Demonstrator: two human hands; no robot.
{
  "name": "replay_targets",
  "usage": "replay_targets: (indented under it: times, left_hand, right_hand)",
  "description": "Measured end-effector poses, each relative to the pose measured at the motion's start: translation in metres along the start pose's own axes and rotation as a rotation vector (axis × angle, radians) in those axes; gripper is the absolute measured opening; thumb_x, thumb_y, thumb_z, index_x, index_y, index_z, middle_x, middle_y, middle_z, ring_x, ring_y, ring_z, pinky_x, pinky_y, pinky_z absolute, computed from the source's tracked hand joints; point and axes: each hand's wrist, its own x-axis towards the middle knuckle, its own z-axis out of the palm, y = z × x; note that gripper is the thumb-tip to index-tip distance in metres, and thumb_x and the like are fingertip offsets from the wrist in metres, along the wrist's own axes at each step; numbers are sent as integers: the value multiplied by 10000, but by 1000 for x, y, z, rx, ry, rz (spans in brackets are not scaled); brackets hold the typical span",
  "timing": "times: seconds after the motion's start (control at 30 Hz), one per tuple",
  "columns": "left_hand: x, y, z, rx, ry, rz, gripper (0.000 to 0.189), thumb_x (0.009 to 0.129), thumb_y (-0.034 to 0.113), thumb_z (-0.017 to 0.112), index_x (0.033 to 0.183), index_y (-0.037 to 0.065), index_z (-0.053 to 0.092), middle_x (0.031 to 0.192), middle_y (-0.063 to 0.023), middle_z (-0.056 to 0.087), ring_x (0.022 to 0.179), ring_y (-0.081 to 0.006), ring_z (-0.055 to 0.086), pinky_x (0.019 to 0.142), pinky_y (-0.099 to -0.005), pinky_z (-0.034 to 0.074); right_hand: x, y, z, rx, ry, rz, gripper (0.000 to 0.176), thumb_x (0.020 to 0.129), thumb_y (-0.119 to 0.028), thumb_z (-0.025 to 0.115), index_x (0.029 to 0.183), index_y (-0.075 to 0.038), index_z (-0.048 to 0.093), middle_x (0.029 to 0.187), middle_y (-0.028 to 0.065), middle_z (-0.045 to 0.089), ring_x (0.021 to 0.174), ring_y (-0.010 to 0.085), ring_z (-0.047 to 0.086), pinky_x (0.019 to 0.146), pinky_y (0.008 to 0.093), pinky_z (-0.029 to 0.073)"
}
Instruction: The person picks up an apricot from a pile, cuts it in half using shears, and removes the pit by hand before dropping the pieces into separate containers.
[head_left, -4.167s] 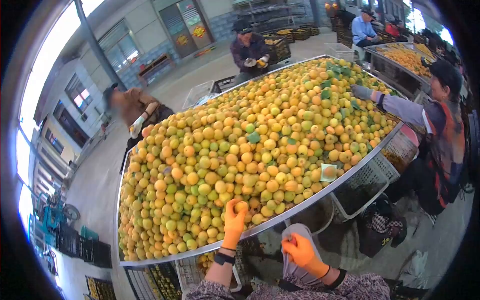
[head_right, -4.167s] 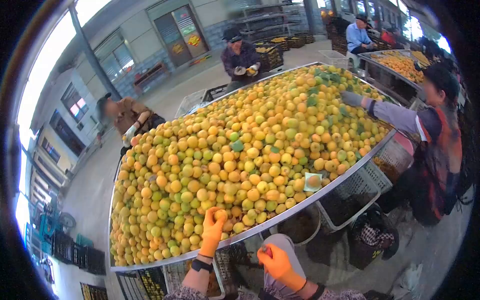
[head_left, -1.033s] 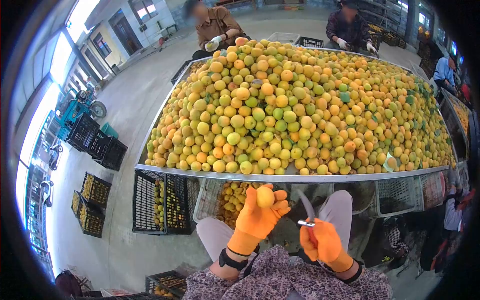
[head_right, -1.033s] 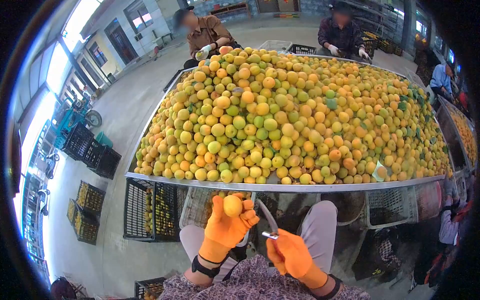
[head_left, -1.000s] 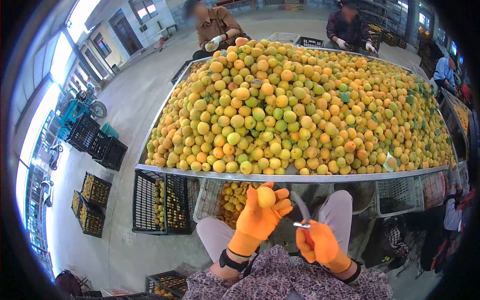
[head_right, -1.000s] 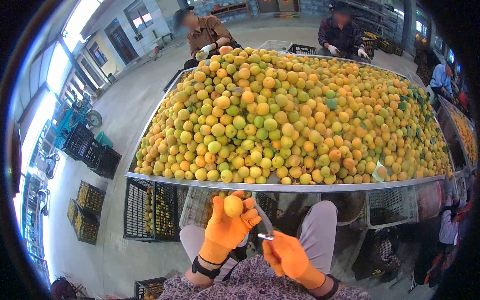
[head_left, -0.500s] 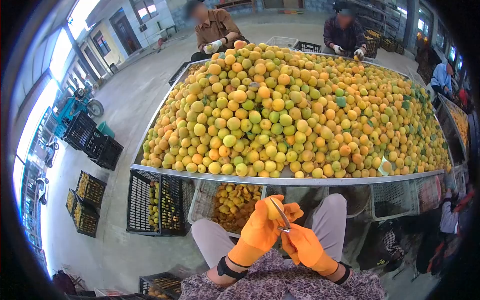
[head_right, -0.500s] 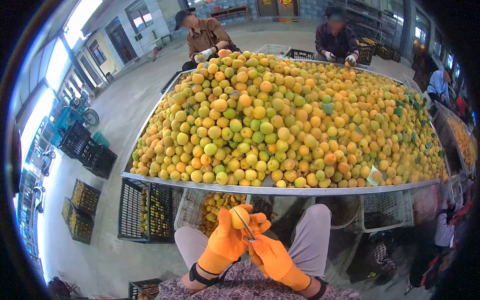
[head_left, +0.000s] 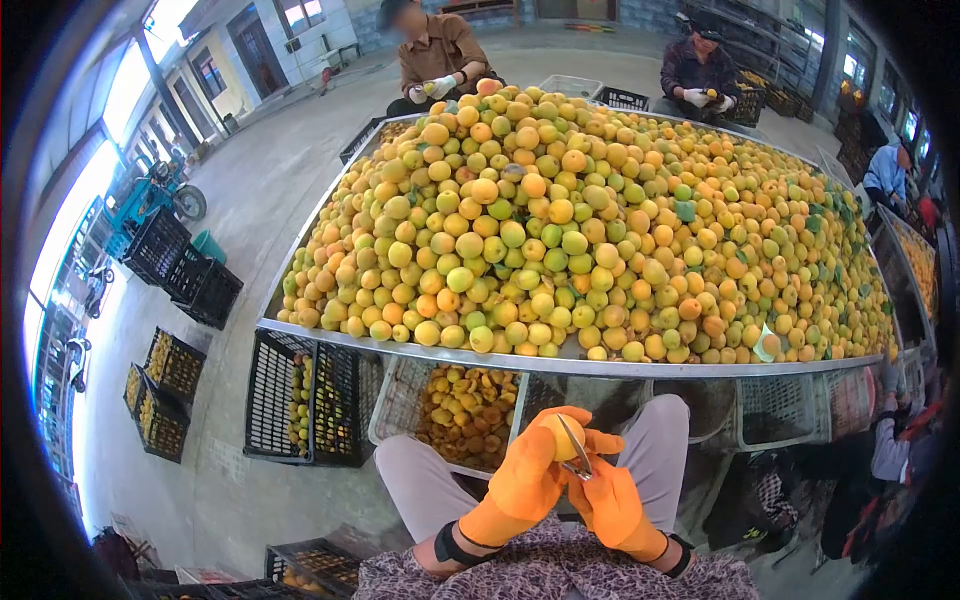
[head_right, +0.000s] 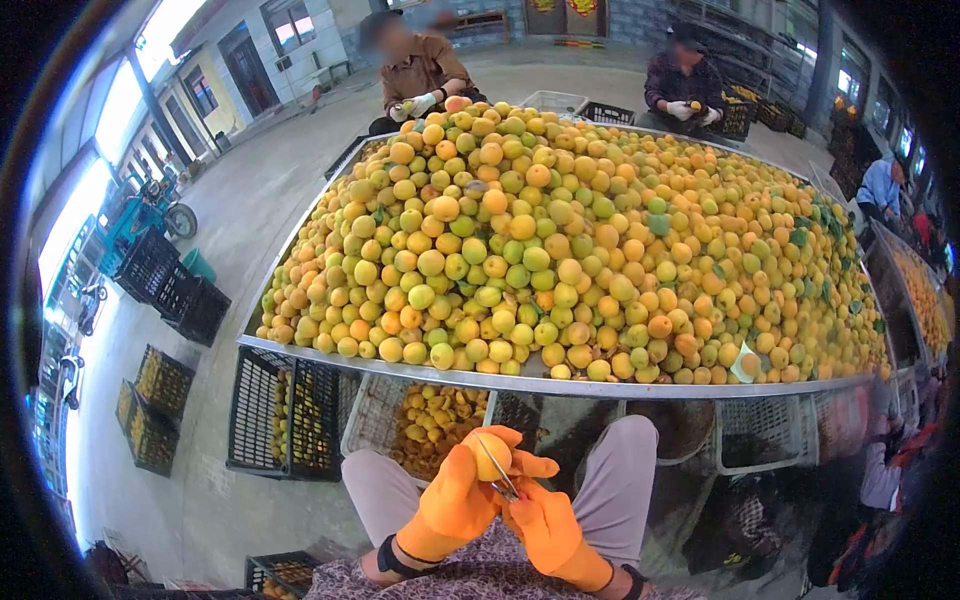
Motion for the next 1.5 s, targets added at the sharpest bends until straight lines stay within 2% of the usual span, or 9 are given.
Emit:
replay_targets:
  times: [0.33, 0.4, 0.63, 0.8, 0.87, 1.03, 1.23, 1.33, 1.5]
  left_hand:
    - [-4, 28, 18, 188, -143, -25, 624, 864, 396, 675, 1279, -7, 440, 1124, -165, 612, 1194, -339, 531, 1091, -462, 311]
    - [-2, 35, 16, 388, -257, 2, 477, 830, 230, 712, 1218, 39, 512, 1052, -101, 647, 1064, -200, 587, 1057, -396, 372]
    - [13, 82, 8, 1166, -571, 27, 601, 694, 204, 824, 1200, 37, 548, 989, -64, 678, 1053, -207, 613, 1145, -443, 235]
    - [-8, 34, 14, 339, -276, -150, 473, 680, 54, 740, 1116, 49, 559, 1049, -30, 583, 940, -128, 558, 900, -289, 432]
    - [-9, 19, 10, 285, -276, 90, 483, 671, 18, 710, 1125, 49, 548, 1009, -26, 567, 939, -134, 544, 876, -287, 431]
    - [-6, 50, 8, 679, -339, 116, 482, 676, 218, 815, 1058, 56, 571, 969, -61, 605, 967, -229, 546, 1034, -423, 348]
    - [0, 83, 17, 1401, -482, 205, 522, 660, 232, 831, 1082, 67, 573, 976, -61, 512, 963, -270, 526, 866, -377, 420]
    - [-6, 56, 19, 561, -326, -3, 443, 747, 214, 745, 1108, 56, 544, 943, -64, 500, 977, -218, 527, 881, -338, 401]
    - [-21, 30, 18, 223, -269, -14, 464, 836, 123, 669, 1237, 42, 449, 1129, -109, 545, 1030, -162, 519, 896, -338, 426]
  right_hand:
    - [-5, -15, -7, -197, -11, -305, 646, 942, -540, 429, 1137, 67, 528, 762, 17, 557, 607, 61, 490, 514, 214, 346]
    - [-6, -15, -14, -248, -59, -337, 637, 948, -543, 408, 1087, 62, 550, 754, 20, 567, 607, 69, 508, 513, 216, 357]
    - [-2, -1, -22, -342, -157, -363, 402, 962, -353, 446, 966, 17, 604, 756, 98, 608, 648, 221, 596, 606, 300, 454]
    - [14, -1, -9, -284, -119, -672, 395, 957, -348, 453, 802, -7, 579, 708, 82, 579, 607, 253, 574, 573, 322, 445]
    - [18, 7, -13, -246, -129, -705, 392, 951, -349, 465, 752, -24, 559, 672, 83, 560, 571, 289, 558, 546, 344, 442]
    - [12, 6, -23, -384, -218, -606, 333, 931, -306, 475, 761, -37, 573, 629, 99, 529, 558, 326, 551, 518, 366, 432]
    - [10, 20, -15, -361, -170, -515, 361, 935, -332, 472, 799, -21, 595, 632, 106, 535, 544, 312, 535, 512, 364, 423]
    - [12, 20, -10, -304, -100, -644, 383, 934, -339, 461, 848, 1, 614, 700, 112, 577, 593, 267, 556, 557, 337, 439]
    - [4, 10, 7, -263, 163, -542, 406, 929, -347, 444, 923, 17, 622, 798, 117, 613, 703, 238, 584, 643, 306, 457]
